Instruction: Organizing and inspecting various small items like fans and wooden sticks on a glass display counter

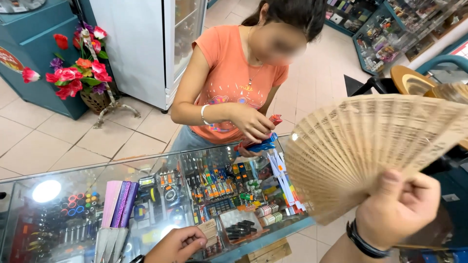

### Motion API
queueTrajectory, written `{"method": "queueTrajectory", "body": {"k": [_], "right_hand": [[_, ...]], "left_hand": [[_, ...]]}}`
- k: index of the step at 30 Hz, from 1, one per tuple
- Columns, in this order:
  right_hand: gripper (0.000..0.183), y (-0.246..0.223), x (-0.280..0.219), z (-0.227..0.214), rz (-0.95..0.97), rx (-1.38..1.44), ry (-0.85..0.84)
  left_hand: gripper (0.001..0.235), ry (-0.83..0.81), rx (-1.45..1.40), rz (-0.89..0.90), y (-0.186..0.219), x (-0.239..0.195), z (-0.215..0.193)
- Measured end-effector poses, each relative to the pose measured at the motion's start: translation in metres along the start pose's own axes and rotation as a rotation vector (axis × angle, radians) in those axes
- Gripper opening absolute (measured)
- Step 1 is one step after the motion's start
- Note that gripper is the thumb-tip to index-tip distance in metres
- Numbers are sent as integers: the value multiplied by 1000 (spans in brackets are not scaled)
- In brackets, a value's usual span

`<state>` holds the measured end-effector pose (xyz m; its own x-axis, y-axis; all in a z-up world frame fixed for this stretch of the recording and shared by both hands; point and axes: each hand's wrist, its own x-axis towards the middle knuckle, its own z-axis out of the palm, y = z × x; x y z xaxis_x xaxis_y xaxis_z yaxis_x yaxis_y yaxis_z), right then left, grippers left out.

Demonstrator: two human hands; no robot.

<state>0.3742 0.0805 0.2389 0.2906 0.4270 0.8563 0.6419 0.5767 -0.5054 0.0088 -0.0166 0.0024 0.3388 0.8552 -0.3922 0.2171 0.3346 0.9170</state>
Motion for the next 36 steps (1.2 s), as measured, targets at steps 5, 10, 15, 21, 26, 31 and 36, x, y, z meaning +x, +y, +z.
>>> {"method": "queueTrajectory", "body": {"k": [5,10,15,21,26,31,36], "right_hand": [[36,15,-3,2,32,286,161],[33,17,0,-12,162,753,-263],[8,35,-30,36,333,159,106],[31,20,-81,98,770,645,92],[52,10,-134,123,1331,887,250],[31,-1,-184,124,1242,799,159],[45,-3,-228,120,1092,802,-131]], "left_hand": [[15,54,39,63,-1,-2,-2],[15,21,-13,-11,-8,0,0],[14,-8,-46,-9,-19,9,1],[18,15,-49,-34,-3,2,7],[48,-16,120,192,13,-1,9],[64,-7,-4,326,29,-6,10],[45,154,-145,384,17,0,-4]]}}
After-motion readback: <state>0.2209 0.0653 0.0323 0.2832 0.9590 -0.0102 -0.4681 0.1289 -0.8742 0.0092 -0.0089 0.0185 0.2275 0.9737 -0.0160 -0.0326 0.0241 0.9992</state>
